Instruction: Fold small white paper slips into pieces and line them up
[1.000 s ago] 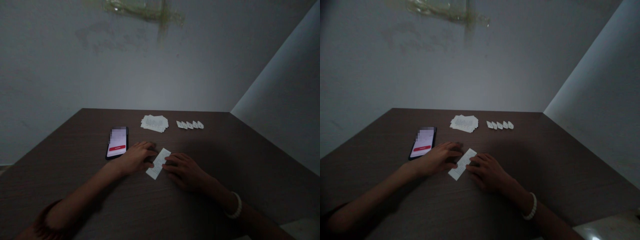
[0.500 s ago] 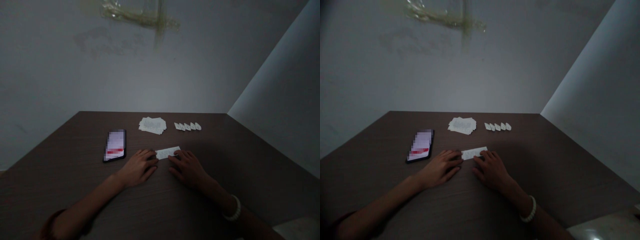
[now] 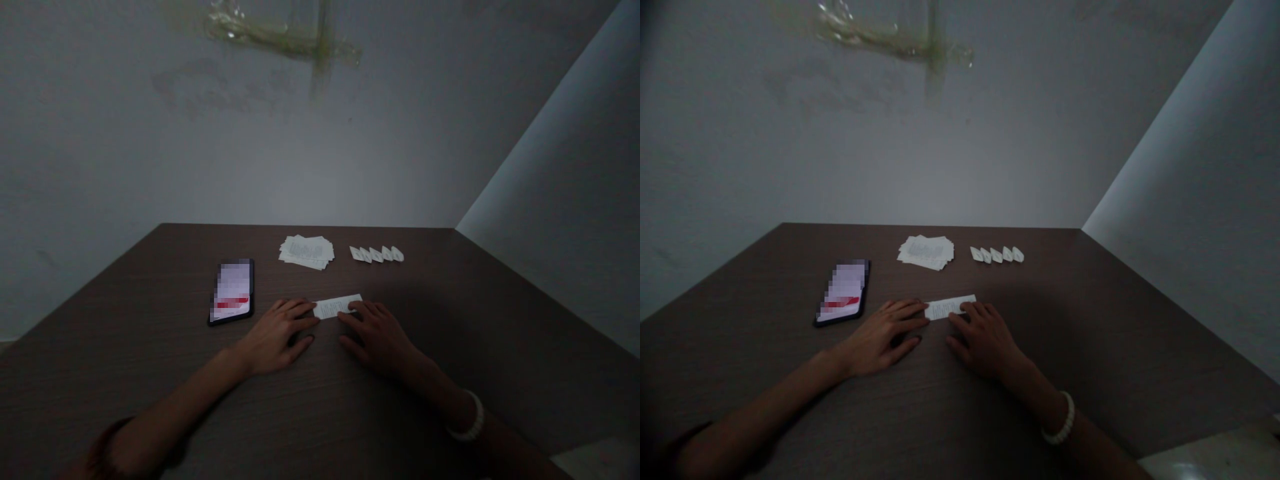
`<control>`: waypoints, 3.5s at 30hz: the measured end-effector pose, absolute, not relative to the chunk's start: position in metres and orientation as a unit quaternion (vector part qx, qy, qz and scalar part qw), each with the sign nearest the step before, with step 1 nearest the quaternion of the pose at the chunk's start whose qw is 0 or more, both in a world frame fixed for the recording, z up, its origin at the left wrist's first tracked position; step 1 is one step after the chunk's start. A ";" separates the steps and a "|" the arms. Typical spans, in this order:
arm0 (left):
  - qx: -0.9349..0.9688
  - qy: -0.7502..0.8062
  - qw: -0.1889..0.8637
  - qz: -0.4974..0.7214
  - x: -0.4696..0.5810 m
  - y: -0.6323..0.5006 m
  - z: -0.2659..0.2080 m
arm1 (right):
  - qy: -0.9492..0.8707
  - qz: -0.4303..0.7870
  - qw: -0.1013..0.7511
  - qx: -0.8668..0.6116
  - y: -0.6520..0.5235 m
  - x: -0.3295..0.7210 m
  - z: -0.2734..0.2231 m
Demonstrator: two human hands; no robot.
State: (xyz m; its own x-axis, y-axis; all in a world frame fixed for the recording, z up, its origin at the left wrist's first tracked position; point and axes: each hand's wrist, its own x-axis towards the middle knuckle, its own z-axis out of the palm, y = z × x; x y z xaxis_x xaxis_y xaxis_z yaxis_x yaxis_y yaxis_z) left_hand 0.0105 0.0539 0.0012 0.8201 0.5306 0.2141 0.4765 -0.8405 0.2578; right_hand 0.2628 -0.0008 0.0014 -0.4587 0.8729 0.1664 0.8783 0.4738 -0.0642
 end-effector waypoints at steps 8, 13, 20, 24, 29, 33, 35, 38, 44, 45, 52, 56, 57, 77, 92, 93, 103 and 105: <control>0.947 0.284 0.084 0.122 0.007 0.056 -0.001 | -0.852 -0.015 0.086 -0.516 -0.002 0.262 0.000; 0.957 0.266 0.064 0.093 0.003 0.060 0.002 | -0.851 -0.015 0.087 -0.518 -0.001 0.262 0.000; 0.961 0.259 0.050 0.086 0.003 0.059 0.003 | -0.881 -0.006 0.068 -0.467 0.002 0.256 0.007; 0.960 0.259 0.056 0.094 0.002 0.060 0.001 | -0.899 0.002 0.059 -0.434 0.005 0.252 0.011; 0.961 0.251 0.054 0.104 0.003 0.060 0.001 | -0.900 -0.010 0.031 -0.434 0.007 0.250 0.012; 0.959 0.260 0.054 0.096 0.005 0.059 0.003 | -0.900 -0.028 0.020 -0.435 0.008 0.248 0.012; 0.958 0.264 0.055 0.092 0.007 0.059 0.004 | -0.899 -0.035 0.019 -0.436 0.009 0.247 0.011; 0.957 0.270 0.054 0.086 0.008 0.058 0.006 | -0.896 -0.044 0.023 -0.442 0.008 0.248 0.011; 0.958 0.266 0.056 0.095 0.009 0.059 0.005 | -0.884 -0.051 0.034 -0.463 0.005 0.259 0.014; 0.957 0.266 0.057 0.097 0.009 0.059 0.005 | -0.882 -0.052 0.034 -0.468 0.005 0.262 0.014; 0.957 0.261 0.067 0.109 0.010 0.060 0.005 | -0.863 -0.060 0.043 -0.500 0.002 0.289 0.008; 0.956 0.261 0.073 0.115 0.010 0.060 0.007 | -0.850 -0.056 0.046 -0.523 0.001 0.303 0.006; 0.956 0.261 0.073 0.114 0.010 0.060 0.007 | -0.846 -0.055 0.043 -0.529 0.001 0.306 0.005; 0.951 0.273 0.059 0.132 0.010 0.058 0.002 | -0.838 -0.068 0.091 -0.533 0.017 0.289 0.015; 0.903 0.334 0.114 0.244 0.009 0.069 -0.013 | -0.850 0.059 0.151 -0.501 0.049 0.262 0.004; 0.903 0.337 0.116 0.241 0.009 0.069 -0.014 | -0.849 0.066 0.159 -0.500 0.050 0.263 0.003; 0.894 0.373 0.109 0.224 0.011 0.069 -0.009 | -0.830 0.123 0.239 -0.488 0.051 0.267 -0.006; 0.896 0.365 0.119 0.222 0.012 0.069 -0.008 | -0.831 0.120 0.241 -0.487 0.051 0.267 -0.007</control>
State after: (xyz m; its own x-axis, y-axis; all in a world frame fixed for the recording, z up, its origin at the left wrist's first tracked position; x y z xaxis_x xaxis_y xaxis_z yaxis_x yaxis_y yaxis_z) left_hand 0.0119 0.0689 -0.0080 0.6347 0.7075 0.3108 0.6018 -0.7048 0.3755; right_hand 0.2668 0.0509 -0.0068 -0.4091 0.8677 0.2824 0.7519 0.4958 -0.4346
